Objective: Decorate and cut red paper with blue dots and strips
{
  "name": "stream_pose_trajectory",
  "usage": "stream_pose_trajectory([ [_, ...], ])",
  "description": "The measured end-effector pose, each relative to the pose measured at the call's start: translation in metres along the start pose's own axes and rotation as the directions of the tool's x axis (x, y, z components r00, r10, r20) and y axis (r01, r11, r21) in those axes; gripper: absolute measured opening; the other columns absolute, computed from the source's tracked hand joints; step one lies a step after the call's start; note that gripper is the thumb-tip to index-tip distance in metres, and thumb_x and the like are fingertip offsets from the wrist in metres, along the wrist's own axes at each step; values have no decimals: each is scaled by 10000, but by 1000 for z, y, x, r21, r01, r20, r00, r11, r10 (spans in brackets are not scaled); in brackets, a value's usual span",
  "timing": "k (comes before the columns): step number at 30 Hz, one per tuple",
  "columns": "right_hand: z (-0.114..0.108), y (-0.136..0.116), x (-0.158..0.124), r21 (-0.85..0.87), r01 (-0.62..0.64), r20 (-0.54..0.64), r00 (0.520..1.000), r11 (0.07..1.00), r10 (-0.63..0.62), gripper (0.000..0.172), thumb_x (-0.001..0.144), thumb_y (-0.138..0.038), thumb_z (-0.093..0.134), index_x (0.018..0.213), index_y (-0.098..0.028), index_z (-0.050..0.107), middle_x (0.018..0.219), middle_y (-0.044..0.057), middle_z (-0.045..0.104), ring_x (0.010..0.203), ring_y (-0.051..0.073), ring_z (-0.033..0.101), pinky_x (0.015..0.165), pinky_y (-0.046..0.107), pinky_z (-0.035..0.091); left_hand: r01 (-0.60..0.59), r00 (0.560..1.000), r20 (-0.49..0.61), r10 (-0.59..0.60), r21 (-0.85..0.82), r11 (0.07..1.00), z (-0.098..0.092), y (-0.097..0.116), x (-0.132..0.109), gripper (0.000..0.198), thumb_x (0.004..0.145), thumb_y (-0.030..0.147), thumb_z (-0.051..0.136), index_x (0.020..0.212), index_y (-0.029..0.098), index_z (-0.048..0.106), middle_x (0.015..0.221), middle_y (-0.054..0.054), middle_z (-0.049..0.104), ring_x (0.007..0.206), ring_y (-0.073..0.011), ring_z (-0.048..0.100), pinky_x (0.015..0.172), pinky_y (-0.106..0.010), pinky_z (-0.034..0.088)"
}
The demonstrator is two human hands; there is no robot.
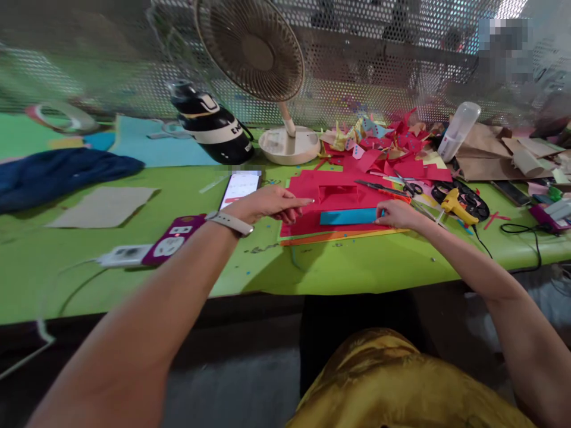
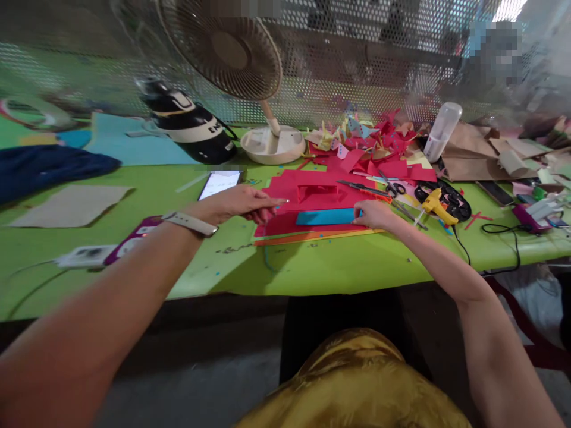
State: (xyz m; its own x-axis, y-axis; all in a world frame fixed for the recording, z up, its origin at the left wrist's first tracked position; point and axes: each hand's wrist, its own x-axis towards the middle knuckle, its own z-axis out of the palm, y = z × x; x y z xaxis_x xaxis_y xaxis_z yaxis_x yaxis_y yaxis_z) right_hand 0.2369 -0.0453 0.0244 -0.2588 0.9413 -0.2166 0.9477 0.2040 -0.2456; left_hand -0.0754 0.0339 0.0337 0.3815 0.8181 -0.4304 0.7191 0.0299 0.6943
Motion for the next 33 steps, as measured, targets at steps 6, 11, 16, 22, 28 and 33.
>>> stream_pose_trajectory([
  [6,-1,-6,-9,-23,116,-40,992,993,-117,167,892,-331,635,972,-205,709,877,31,731,809,174,640,662,246,365,-254,953,-198,228,-115,960,34,28,7,406,738,566,667,839,173,660,893,-124,755,843,-223,694,817,-360,535],
  [11,-5,-9,-17,-31,378,-102,920,925,-379,171,965,-268,521,993,-236,687,994,18,744,876,164,649,715,254,409,-353,927,-98,363,107,929,51,47,6,516,803,634,573,996,169,686,1055,-102,735,967,-233,652,812,-323,497],
  [16,-6,-11,-20,-145,508,-175,831,849,-527,293,1013,-326,419,995,-230,695,979,45,749,854,167,648,721,275,422,-204,955,197,223,-115,972,54,53,2,552,742,649,658,1027,178,694,1002,-86,747,850,-216,675,695,-292,512],
  [22,-26,18,-6,-22,248,-401,885,969,-236,294,955,-421,534,1044,-184,685,930,54,742,793,160,646,684,250,413,-84,960,180,215,-546,833,65,48,9,358,638,480,826,826,203,697,824,-37,751,643,-147,645,590,-246,510],
  [28,-45,78,13,-150,-392,-283,897,908,341,278,882,-369,569,1013,-171,714,1028,124,739,956,273,669,698,303,437,15,988,134,74,-566,824,90,57,12,577,672,719,698,856,172,681,767,-75,729,647,-209,674,614,-334,537],
  [33,-38,86,21,-207,-439,-202,894,874,401,373,772,-414,659,1030,-153,722,1054,154,732,996,322,671,733,337,473,-321,947,-26,321,-153,935,108,56,18,594,521,547,867,939,182,656,744,-29,682,683,-219,638,592,-302,456],
])
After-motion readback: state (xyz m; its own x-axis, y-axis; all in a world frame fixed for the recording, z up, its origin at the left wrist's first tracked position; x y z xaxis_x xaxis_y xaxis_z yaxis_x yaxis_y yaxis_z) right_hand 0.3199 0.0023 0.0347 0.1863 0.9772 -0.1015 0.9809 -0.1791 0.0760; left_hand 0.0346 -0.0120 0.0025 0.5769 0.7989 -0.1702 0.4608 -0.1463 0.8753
